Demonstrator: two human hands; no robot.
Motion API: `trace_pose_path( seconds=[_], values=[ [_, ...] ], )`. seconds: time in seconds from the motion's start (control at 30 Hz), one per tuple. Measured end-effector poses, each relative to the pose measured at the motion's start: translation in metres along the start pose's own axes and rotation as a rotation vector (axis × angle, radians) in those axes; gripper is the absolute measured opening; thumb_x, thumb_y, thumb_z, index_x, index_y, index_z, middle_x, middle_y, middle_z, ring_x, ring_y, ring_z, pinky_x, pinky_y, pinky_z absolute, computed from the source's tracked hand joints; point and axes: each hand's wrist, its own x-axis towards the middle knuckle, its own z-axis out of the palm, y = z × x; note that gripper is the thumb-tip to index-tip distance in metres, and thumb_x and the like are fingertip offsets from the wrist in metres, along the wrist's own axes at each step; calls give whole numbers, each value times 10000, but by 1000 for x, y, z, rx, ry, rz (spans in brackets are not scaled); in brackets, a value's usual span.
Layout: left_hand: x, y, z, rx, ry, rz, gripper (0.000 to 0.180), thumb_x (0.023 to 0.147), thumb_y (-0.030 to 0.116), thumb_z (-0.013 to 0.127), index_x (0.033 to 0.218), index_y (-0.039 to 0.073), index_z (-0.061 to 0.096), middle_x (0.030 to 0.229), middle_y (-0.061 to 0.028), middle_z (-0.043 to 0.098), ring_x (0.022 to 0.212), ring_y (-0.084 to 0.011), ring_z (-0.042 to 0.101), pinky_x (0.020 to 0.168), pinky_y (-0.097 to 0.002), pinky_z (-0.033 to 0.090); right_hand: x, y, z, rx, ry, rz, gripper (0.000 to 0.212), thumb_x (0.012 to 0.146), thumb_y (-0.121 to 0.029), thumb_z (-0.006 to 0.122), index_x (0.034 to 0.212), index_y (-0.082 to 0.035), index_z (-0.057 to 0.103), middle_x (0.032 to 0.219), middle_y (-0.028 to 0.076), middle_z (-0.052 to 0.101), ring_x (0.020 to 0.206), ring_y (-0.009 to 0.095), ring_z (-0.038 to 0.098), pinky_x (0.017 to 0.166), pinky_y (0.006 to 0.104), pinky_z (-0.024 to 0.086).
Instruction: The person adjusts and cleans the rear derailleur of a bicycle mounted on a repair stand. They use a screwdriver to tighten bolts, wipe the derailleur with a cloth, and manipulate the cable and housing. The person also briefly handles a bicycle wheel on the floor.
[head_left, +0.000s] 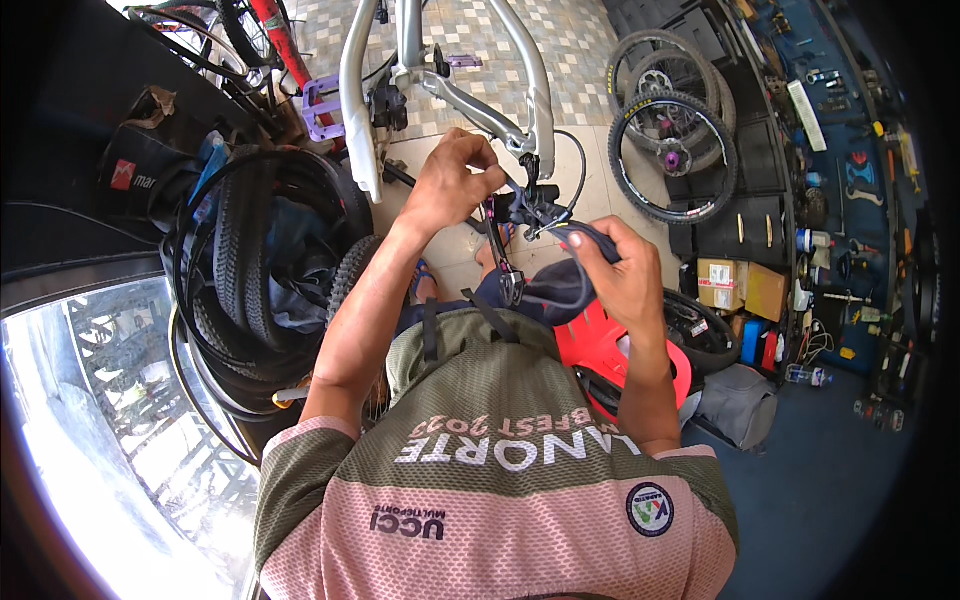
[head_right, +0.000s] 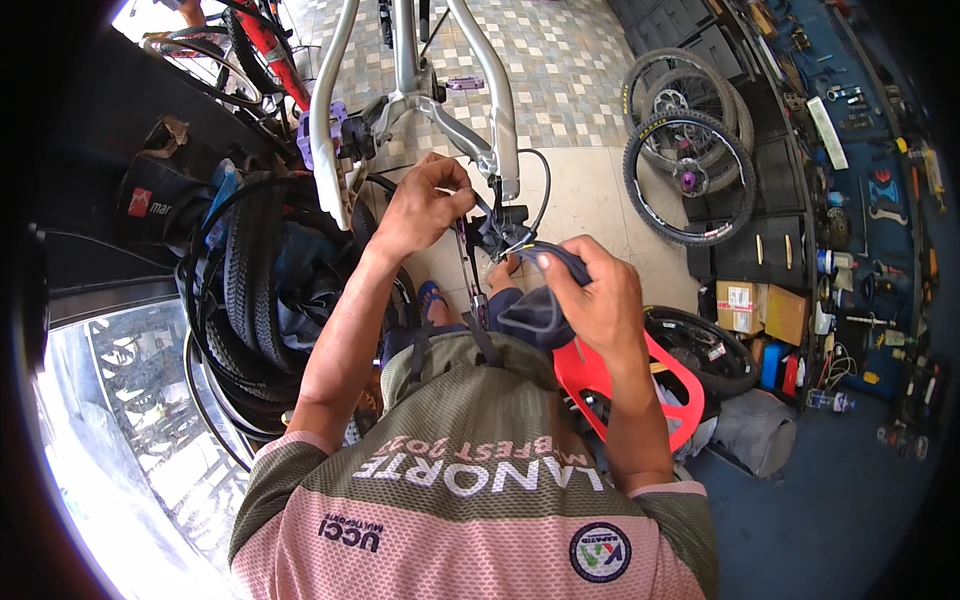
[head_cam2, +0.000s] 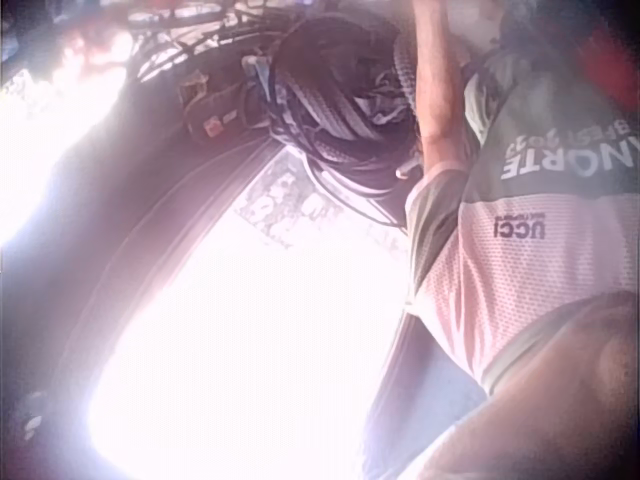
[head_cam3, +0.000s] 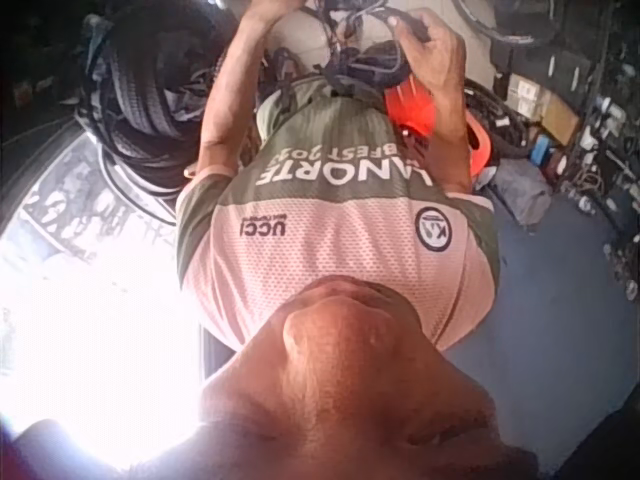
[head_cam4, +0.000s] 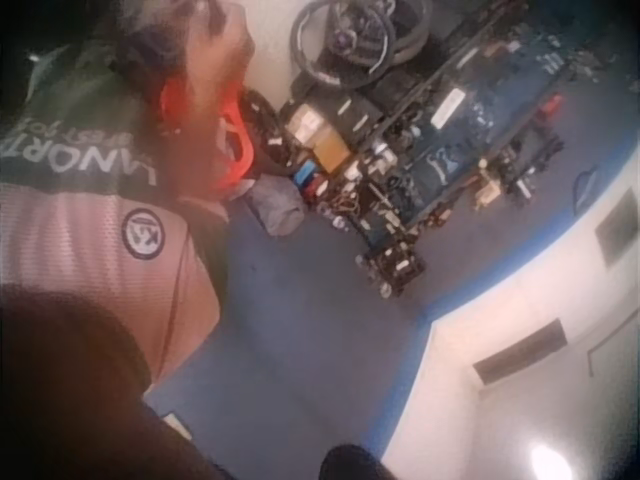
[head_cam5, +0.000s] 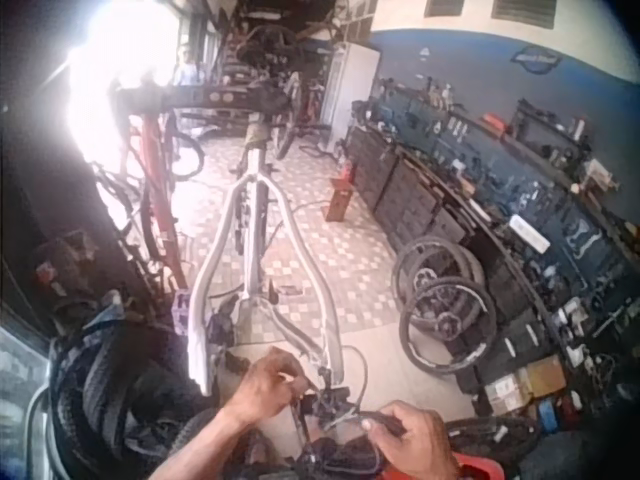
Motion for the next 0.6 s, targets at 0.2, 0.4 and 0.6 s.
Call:
trace_pose_path(
  seconds=[0.2, 0.4, 0.6],
  values=[
    [-14, 7, 8, 9, -17, 105, 122, 843, 115, 745, 925, 30, 715, 1068, -118, 639, 1075, -257, 629, 928, -382, 525, -12, 0, -23, 23, 80, 7, 189, 1011, -180, 771, 976, 1, 731, 687, 34, 699, 651, 55, 608, 595, 294, 500],
    [12, -16, 3, 117, 89, 86, 167, 859, 151, 752, 939, 10, 714, 1157, -127, 639, 1106, -256, 611, 886, -375, 546, -2, -13, 8, -16, -34, -42, 224, 999, -244, 774, 1012, -22, 741, 733, 140, 728, 622, 233, 709, 605, 363, 532],
    [-12, 10, 11, -11, -80, 96, 130, 859, 136, 744, 923, 26, 720, 1132, -108, 638, 1113, -235, 603, 902, -362, 519, -22, 1, -31, 21, 65, 4, 214, 1012, -198, 781, 986, 12, 747, 714, 29, 696, 684, 63, 603, 618, 295, 503]
  ],
)
